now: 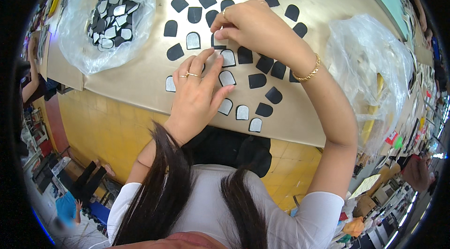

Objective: The person repeatedly picks up small black and white shoe components from a table and assembles them by hand. They place the assembled units back on the table in rows. The task continues throughout the clip with consistent handling of the same parts.

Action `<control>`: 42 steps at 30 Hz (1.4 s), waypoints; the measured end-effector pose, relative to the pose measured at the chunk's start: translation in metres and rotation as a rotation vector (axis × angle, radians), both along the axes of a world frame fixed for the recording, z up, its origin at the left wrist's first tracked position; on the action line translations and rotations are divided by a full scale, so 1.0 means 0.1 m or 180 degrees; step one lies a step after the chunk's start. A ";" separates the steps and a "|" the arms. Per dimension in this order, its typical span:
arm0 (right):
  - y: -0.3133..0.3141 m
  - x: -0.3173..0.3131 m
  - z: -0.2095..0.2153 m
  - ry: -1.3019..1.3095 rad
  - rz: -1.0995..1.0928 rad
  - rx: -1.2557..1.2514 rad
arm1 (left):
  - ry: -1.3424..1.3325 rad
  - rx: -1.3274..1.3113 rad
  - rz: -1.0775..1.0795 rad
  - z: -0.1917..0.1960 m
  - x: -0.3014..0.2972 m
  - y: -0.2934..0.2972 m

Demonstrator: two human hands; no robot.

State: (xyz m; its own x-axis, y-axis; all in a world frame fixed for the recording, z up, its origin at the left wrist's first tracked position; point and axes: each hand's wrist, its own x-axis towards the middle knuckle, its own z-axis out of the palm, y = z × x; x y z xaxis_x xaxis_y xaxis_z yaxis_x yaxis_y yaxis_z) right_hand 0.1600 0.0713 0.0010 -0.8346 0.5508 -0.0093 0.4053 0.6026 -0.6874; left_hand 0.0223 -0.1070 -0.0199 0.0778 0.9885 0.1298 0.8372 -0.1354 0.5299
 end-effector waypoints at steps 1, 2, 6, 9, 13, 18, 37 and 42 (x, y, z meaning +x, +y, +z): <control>0.00 -0.03 -0.01 -0.0133 -0.0090 -0.0079 | 0.0092 -0.0059 0.0039 0.00 0.02 -0.01; 0.00 -0.06 -0.02 -0.0269 -0.0176 -0.0160 | 0.0173 -0.0122 0.0081 0.00 0.03 -0.01; -0.03 -0.11 -0.03 -0.0478 -0.0343 -0.0322 | 0.0241 -0.0297 0.0114 -0.01 0.06 0.01; -0.04 -0.12 -0.08 -0.0494 -0.0347 -0.0215 | 0.0349 -0.0248 0.0078 -0.02 0.06 0.02; -0.03 -0.13 -0.14 -0.0534 -0.0269 0.0054 | 0.0488 -0.0153 0.0028 -0.02 0.05 0.03; -0.03 -0.13 -0.15 -0.0511 -0.0146 0.0461 | 0.0546 -0.0153 0.0046 -0.02 0.07 0.03; -0.08 -0.20 -0.14 -0.0821 -0.0146 0.0713 | 0.0151 -0.0045 0.0160 0.01 0.09 0.04; -0.09 -0.14 -0.15 -0.0957 -0.0581 0.1259 | 0.0161 -0.0009 -0.0113 -0.03 0.07 0.13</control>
